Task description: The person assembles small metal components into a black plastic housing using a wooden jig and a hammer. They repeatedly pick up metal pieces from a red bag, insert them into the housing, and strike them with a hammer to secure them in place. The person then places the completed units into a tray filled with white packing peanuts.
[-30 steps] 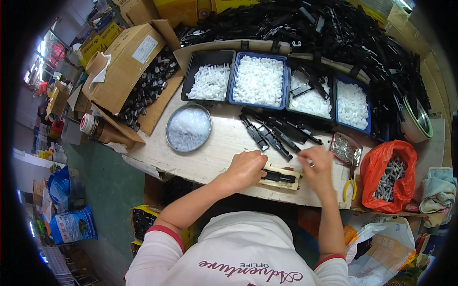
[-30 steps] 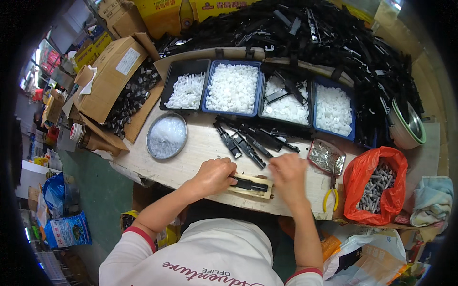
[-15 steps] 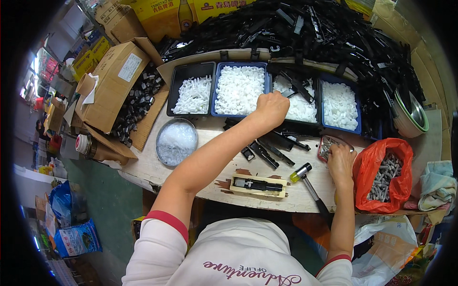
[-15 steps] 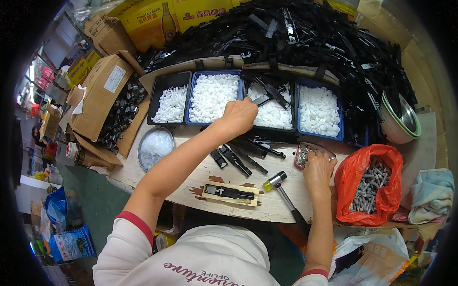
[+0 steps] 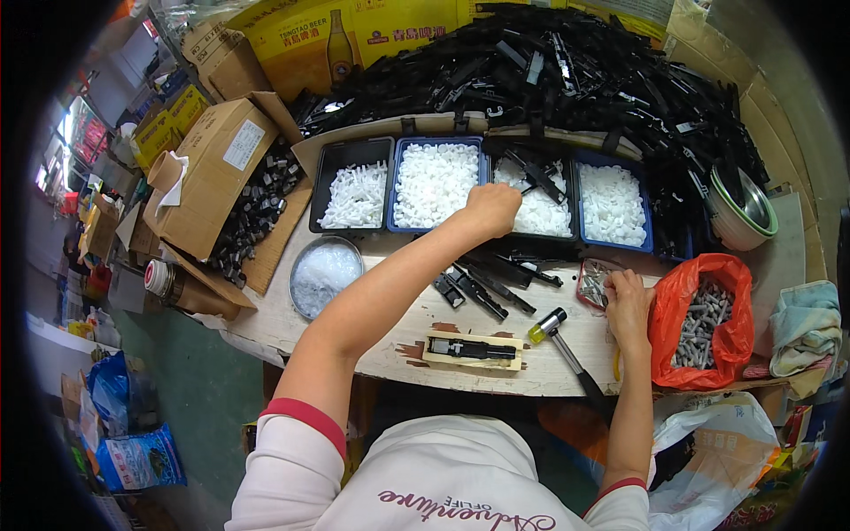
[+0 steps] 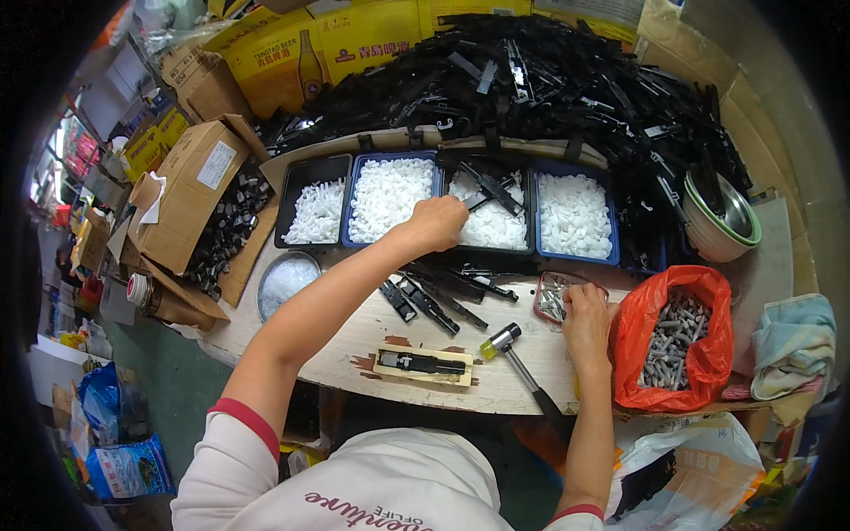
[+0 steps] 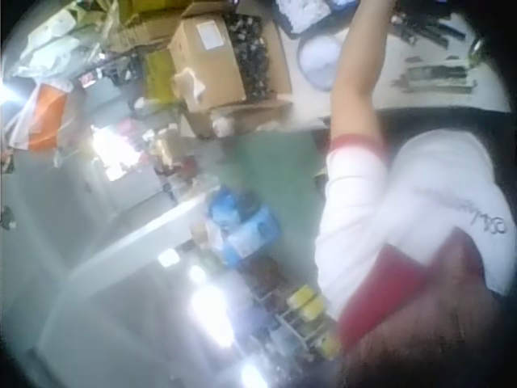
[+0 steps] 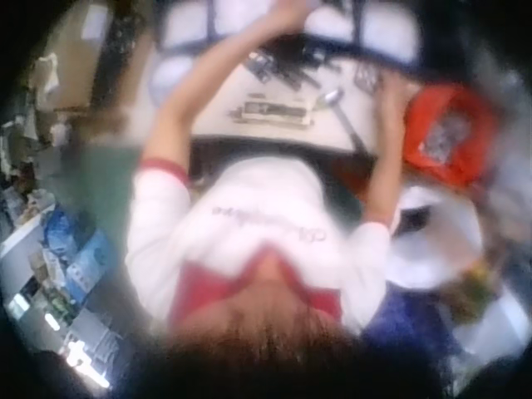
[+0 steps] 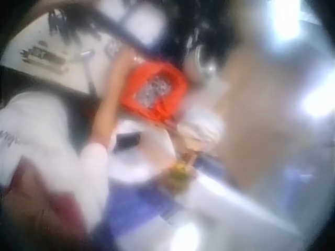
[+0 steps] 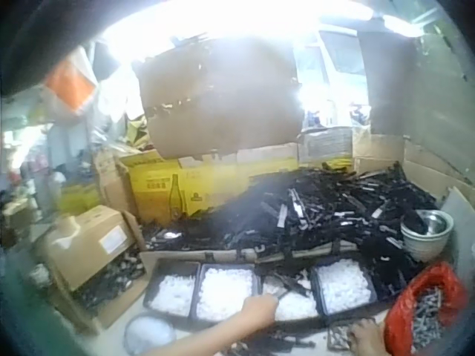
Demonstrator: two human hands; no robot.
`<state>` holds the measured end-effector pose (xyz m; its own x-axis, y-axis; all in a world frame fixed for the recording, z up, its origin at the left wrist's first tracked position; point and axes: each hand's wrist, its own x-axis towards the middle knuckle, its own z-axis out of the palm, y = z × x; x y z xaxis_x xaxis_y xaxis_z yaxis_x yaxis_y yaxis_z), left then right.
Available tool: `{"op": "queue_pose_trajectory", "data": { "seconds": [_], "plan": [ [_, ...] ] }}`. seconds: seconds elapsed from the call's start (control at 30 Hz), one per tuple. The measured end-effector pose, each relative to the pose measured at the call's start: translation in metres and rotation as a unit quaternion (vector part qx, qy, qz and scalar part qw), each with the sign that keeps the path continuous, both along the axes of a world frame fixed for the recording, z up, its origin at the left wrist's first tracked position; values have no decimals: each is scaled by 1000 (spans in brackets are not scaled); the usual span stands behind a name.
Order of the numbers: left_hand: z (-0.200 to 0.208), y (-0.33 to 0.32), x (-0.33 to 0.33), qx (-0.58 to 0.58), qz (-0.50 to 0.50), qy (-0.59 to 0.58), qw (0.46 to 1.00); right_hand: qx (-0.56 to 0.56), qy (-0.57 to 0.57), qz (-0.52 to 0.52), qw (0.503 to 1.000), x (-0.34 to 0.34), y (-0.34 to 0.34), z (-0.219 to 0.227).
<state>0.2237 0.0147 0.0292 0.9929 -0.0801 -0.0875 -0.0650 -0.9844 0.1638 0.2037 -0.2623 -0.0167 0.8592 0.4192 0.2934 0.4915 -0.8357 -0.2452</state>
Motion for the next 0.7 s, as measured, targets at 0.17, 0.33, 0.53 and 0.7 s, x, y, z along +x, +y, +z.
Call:
{"op": "queue_pose_trajectory", "data": {
  "seconds": [0.17, 0.33, 0.53, 0.7],
  "plan": [
    [-14, 4, 2, -59, -47, -28, 997, 26, 12, 3, 1000, -1, 7, 0],
    [-24, -2, 15, -79, -65, -39, 994, 30, 1, 13, 999, -1, 11, 3],
    [-8, 13, 8, -325, 24, -25, 945, 88, 32, -8, 996, 1, 3, 3],
    [17, 18, -36, -645, 79, 14, 760, 247, 200, -31, 948, 0, 8, 8]
  ]
}}
